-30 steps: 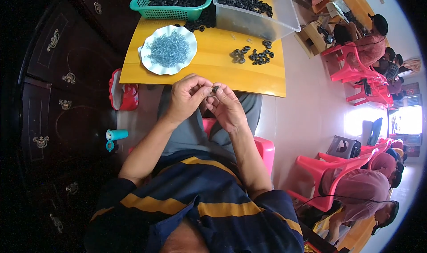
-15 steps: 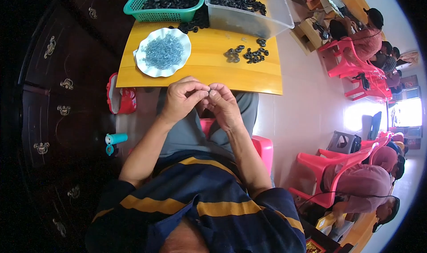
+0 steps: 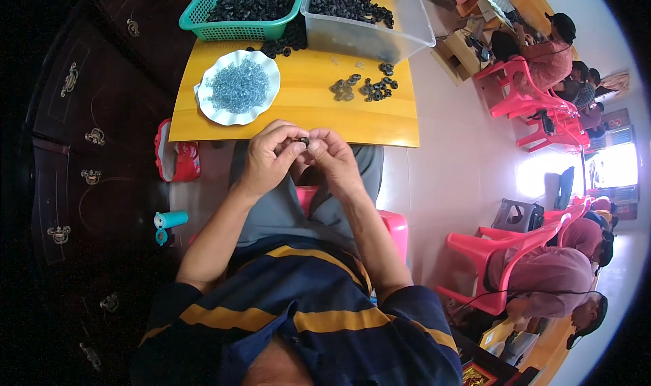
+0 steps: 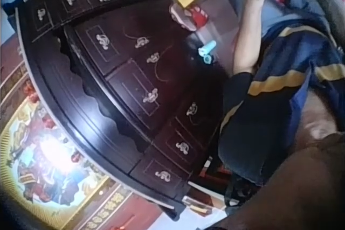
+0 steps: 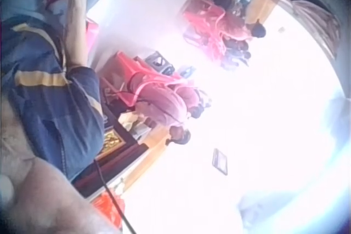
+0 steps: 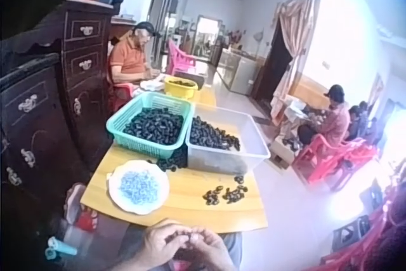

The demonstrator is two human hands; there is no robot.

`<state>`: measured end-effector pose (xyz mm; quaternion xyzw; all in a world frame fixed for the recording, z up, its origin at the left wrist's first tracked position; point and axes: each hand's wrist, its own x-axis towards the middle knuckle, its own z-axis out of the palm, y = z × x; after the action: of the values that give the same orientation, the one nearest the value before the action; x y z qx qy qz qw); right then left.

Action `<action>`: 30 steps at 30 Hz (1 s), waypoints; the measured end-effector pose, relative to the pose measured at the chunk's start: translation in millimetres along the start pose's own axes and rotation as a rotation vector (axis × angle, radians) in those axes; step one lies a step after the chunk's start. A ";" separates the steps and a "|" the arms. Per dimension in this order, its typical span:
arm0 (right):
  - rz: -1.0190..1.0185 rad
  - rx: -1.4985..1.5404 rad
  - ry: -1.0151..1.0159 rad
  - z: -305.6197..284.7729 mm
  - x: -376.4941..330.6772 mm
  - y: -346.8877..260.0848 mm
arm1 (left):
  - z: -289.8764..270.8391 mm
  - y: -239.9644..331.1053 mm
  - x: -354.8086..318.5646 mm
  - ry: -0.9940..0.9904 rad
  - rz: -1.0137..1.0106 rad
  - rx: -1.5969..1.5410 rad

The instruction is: The person assembles small components by picking up tiny parts and fitting them into black pieces by hand, then placing them onto the table.

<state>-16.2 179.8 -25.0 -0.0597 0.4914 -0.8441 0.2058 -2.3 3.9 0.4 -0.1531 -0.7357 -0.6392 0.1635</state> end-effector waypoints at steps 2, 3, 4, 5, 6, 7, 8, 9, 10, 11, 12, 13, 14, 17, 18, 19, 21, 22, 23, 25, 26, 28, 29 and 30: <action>-0.050 -0.282 0.060 -7.6 4.4 -19.3 | 0.2 -4.4 -1.4 0.030 -0.006 -0.003; -0.138 -0.443 0.101 -19.6 13.5 -24.5 | -0.2 -5.4 -2.2 0.057 -0.013 -0.004; -0.204 -0.609 0.174 -33.2 21.0 -32.7 | -0.9 -3.1 -2.2 0.060 -0.012 -0.004; -0.273 -0.777 0.249 -43.5 26.8 -43.9 | -1.9 1.4 -2.0 0.037 -0.089 -0.067; -0.304 -0.998 0.326 -52.8 31.8 -53.8 | -2.7 4.6 -2.5 0.015 -0.165 -0.129; -0.335 -1.217 0.402 -59.8 37.0 -62.4 | -2.8 5.0 -3.4 0.018 -0.162 -0.129; -0.340 -1.220 0.405 -69.1 42.3 -67.5 | -2.3 4.6 -3.4 -0.032 -0.176 -0.133; -0.411 -1.348 0.440 -78.6 47.7 -69.7 | -1.8 4.2 -3.3 -0.082 -0.190 -0.137; -0.481 -1.474 0.470 -82.9 51.4 -70.6 | -2.0 3.1 -3.9 -0.079 -0.186 -0.137; -0.449 -1.499 0.470 -87.2 53.3 -70.8 | -2.1 1.9 -4.2 -0.087 -0.196 -0.145; -0.453 -1.500 0.469 -91.2 55.4 -70.0 | -1.9 1.3 -3.9 -0.095 -0.206 -0.154; -0.452 -1.550 0.486 -91.1 57.0 -69.0 | -1.9 1.5 -4.1 -0.092 -0.206 -0.153; -0.451 -1.600 0.504 -91.2 58.3 -68.3 | -1.7 2.0 -4.0 -0.069 -0.219 -0.177; -0.424 -1.626 0.506 -89.5 61.7 -65.9 | -2.6 2.4 -3.9 -0.030 -0.230 -0.194; -0.423 -1.625 0.502 -88.6 62.5 -65.0 | -3.3 2.3 -4.4 -0.018 -0.228 -0.187; -0.415 -1.631 0.496 -89.1 62.8 -64.7 | -3.3 1.2 -4.5 -0.016 -0.229 -0.187; -0.407 -1.638 0.488 -90.0 62.5 -63.9 | -3.4 -1.5 -4.4 -0.032 -0.220 -0.168; -0.415 -1.672 0.498 -93.8 62.5 -61.2 | -3.9 -1.7 -4.0 -0.030 -0.222 -0.166; -0.423 -1.707 0.509 -97.7 61.9 -59.0 | -3.7 -1.6 -3.1 -0.058 -0.257 -0.198; -0.496 -1.753 0.496 -101.8 59.4 -57.8 | -2.9 0.0 -1.6 -0.082 -0.295 -0.227; -0.570 -1.799 0.484 -101.3 57.8 -57.0 | -2.1 2.0 -0.5 -0.072 -0.294 -0.251; -0.415 -1.499 0.443 -76.8 47.7 -59.6 | -7.0 1.8 -2.9 -0.046 -0.302 -0.266; -0.266 -1.212 0.420 -54.7 36.8 -68.7 | -7.4 1.8 -2.4 -0.063 -0.323 -0.291; -0.230 -1.065 0.365 -34.9 27.7 -72.8 | -7.8 1.2 -2.5 -0.079 -0.346 -0.313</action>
<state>-73.0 228.1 16.5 -0.0615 0.8668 -0.4937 -0.0341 0.9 -3.6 1.4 -0.0730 -0.6489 -0.7574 -0.0032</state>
